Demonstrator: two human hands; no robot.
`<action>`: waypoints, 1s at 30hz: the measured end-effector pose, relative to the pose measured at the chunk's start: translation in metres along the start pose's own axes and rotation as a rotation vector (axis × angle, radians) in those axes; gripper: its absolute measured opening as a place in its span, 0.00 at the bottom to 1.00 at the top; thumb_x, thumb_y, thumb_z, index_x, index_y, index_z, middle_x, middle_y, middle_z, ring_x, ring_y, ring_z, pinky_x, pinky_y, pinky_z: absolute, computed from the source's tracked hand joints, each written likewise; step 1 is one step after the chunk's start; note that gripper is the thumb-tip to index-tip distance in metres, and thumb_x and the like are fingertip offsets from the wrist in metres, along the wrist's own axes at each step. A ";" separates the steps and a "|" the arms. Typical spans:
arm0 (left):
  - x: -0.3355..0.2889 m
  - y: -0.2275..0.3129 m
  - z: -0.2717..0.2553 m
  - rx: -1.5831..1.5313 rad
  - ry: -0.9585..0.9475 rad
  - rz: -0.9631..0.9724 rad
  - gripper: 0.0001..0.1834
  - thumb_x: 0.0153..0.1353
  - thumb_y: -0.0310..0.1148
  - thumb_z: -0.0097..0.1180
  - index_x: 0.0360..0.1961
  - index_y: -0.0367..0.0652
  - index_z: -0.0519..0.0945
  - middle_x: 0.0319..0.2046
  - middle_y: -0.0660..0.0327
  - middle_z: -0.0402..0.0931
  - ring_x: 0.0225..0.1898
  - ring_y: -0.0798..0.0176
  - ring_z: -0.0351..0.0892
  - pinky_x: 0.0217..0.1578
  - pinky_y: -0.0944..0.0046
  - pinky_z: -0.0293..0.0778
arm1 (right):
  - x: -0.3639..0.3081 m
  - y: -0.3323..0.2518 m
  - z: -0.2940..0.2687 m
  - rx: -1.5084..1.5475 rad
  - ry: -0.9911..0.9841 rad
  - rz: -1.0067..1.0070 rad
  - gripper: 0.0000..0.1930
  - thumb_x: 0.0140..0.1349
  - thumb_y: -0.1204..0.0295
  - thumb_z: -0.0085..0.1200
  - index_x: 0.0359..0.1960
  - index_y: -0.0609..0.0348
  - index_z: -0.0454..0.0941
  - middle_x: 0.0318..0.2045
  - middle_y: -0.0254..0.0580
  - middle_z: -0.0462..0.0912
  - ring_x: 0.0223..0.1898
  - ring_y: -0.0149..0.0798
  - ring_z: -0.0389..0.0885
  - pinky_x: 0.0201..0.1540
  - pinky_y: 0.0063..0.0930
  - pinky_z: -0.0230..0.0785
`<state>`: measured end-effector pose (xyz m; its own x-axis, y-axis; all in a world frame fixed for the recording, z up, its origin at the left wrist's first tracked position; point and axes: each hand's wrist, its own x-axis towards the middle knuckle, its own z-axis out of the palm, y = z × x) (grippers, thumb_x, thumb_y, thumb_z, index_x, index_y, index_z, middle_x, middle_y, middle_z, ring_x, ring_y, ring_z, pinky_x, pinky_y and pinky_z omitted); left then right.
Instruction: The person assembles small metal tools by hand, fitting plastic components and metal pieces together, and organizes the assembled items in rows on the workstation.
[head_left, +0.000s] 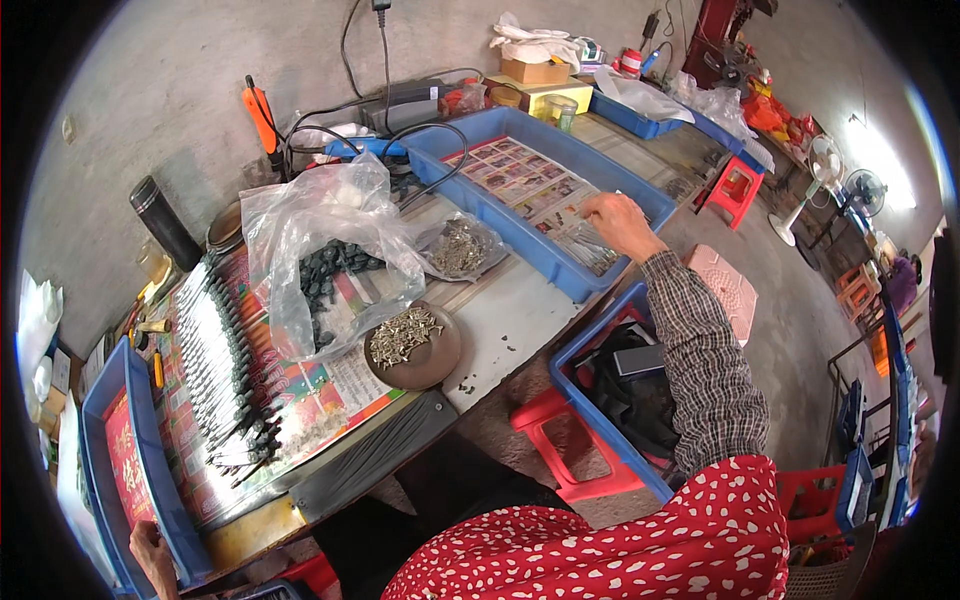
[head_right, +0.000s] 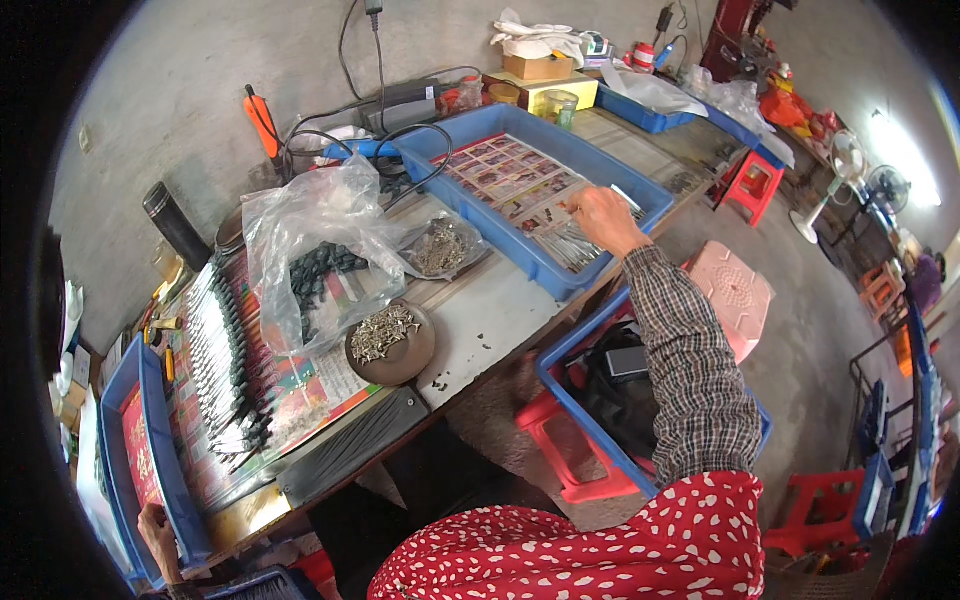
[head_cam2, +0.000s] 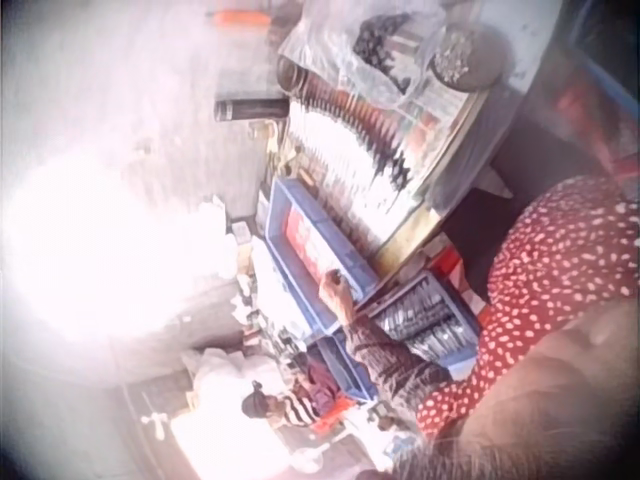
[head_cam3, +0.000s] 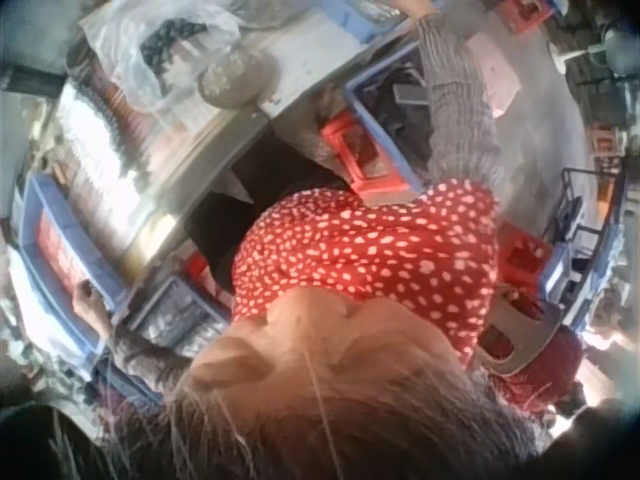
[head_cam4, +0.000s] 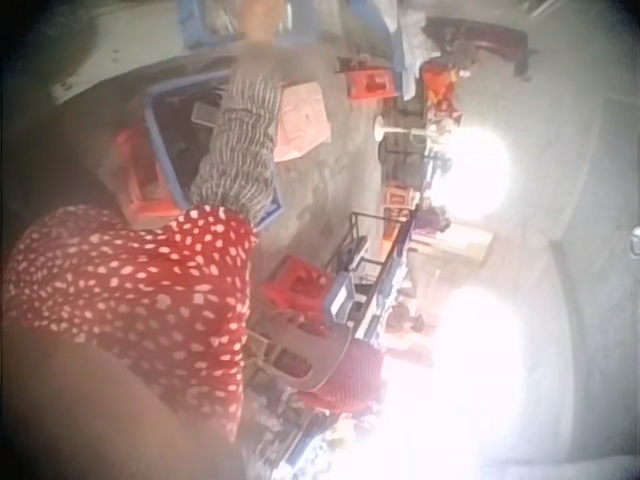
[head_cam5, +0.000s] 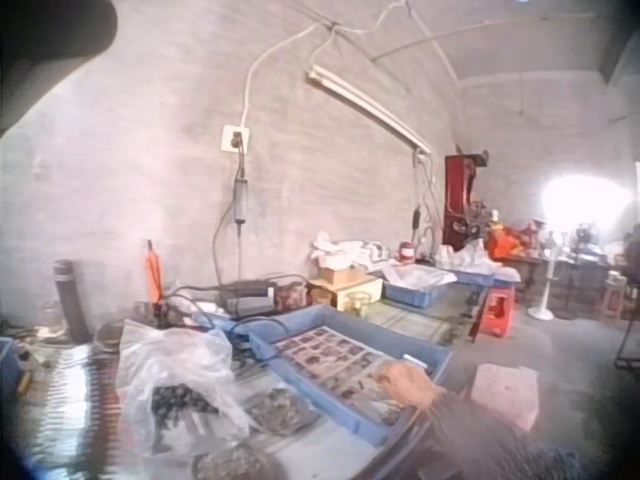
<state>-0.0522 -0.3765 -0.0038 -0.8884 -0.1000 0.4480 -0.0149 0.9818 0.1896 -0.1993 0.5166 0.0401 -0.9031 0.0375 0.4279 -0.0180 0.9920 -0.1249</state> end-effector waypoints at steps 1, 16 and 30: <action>-0.001 0.002 0.000 -0.028 0.079 0.019 0.08 0.52 0.23 0.58 0.32 0.35 0.72 0.21 0.58 0.66 0.25 0.58 0.65 0.29 0.57 0.64 | 0.002 0.008 0.005 -0.005 -0.110 -0.001 0.10 0.55 0.75 0.51 0.36 0.59 0.84 0.37 0.51 0.84 0.42 0.54 0.81 0.51 0.45 0.70; -0.009 0.033 -0.014 0.146 0.269 -0.044 0.15 0.65 0.20 0.49 0.53 0.32 0.76 0.46 0.50 0.80 0.46 0.56 0.82 0.49 0.63 0.75 | 0.015 0.014 0.009 -0.140 -0.368 -0.075 0.16 0.46 0.76 0.59 0.41 0.54 0.85 0.42 0.50 0.83 0.50 0.50 0.79 0.54 0.42 0.69; -0.027 0.131 -0.028 -0.016 0.364 -0.052 0.15 0.68 0.24 0.51 0.56 0.39 0.78 0.47 0.57 0.81 0.42 0.66 0.81 0.35 0.69 0.73 | 0.018 0.011 0.007 -0.175 -0.428 -0.047 0.09 0.46 0.76 0.60 0.31 0.57 0.79 0.33 0.47 0.82 0.42 0.52 0.80 0.42 0.46 0.71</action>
<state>-0.0173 -0.2501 0.0334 -0.6653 -0.2035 0.7183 -0.0460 0.9715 0.2326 -0.2183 0.5277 0.0403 -0.9996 -0.0246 0.0172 -0.0236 0.9982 0.0545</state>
